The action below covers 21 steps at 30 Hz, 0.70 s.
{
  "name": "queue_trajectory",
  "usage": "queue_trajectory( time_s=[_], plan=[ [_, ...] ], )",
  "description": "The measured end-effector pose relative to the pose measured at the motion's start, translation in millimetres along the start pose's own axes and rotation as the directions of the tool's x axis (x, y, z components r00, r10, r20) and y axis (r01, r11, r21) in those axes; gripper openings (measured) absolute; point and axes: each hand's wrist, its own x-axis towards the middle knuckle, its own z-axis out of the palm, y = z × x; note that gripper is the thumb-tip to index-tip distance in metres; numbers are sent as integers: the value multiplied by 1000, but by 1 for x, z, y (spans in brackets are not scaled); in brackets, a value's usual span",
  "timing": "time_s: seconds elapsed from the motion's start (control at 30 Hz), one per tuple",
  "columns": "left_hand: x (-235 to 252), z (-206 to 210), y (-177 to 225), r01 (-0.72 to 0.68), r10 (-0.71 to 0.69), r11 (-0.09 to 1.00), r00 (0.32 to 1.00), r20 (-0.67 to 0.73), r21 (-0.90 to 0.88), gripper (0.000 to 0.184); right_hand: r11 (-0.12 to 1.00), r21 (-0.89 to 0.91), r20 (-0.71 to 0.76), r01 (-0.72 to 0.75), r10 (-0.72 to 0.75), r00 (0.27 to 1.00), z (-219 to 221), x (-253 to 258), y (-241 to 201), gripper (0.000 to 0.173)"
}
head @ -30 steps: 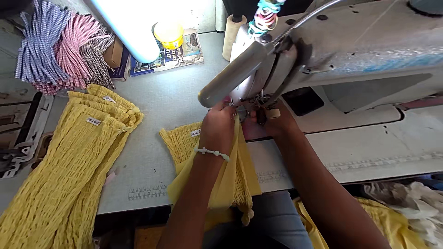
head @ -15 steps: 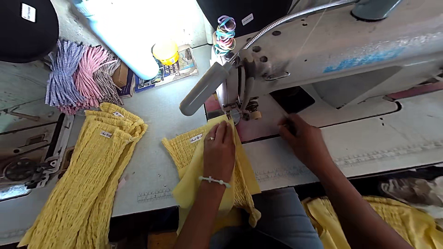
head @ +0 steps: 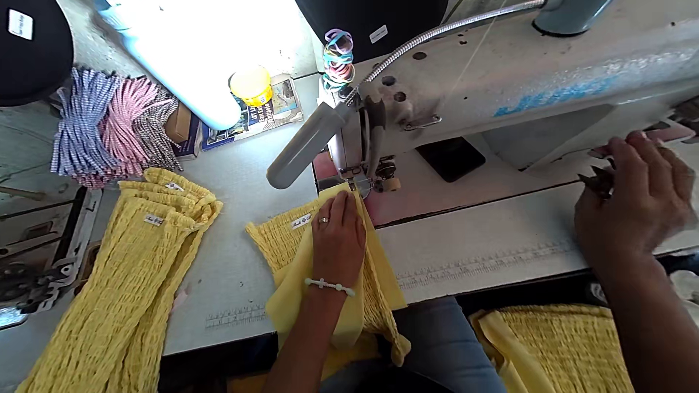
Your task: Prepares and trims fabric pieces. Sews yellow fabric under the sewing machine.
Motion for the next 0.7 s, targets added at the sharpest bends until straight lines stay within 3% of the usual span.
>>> queue_trajectory(
  time_s=[0.3,0.53,0.7],
  plan=[
    [5,2,-5,3,-2,1000,1000,11,-26,38,1000,-16,3,21,-21,1000,5,1,4,40],
    [2,2,-8,-44,44,999,999,7,11,37,998,-31,137,-53,57,989,3,0,1,34],
    [-5,-3,-5,-30,30,999,999,17,-17,37,999,-26,81,-45,47,996,6,-1,3,32]
  ],
)
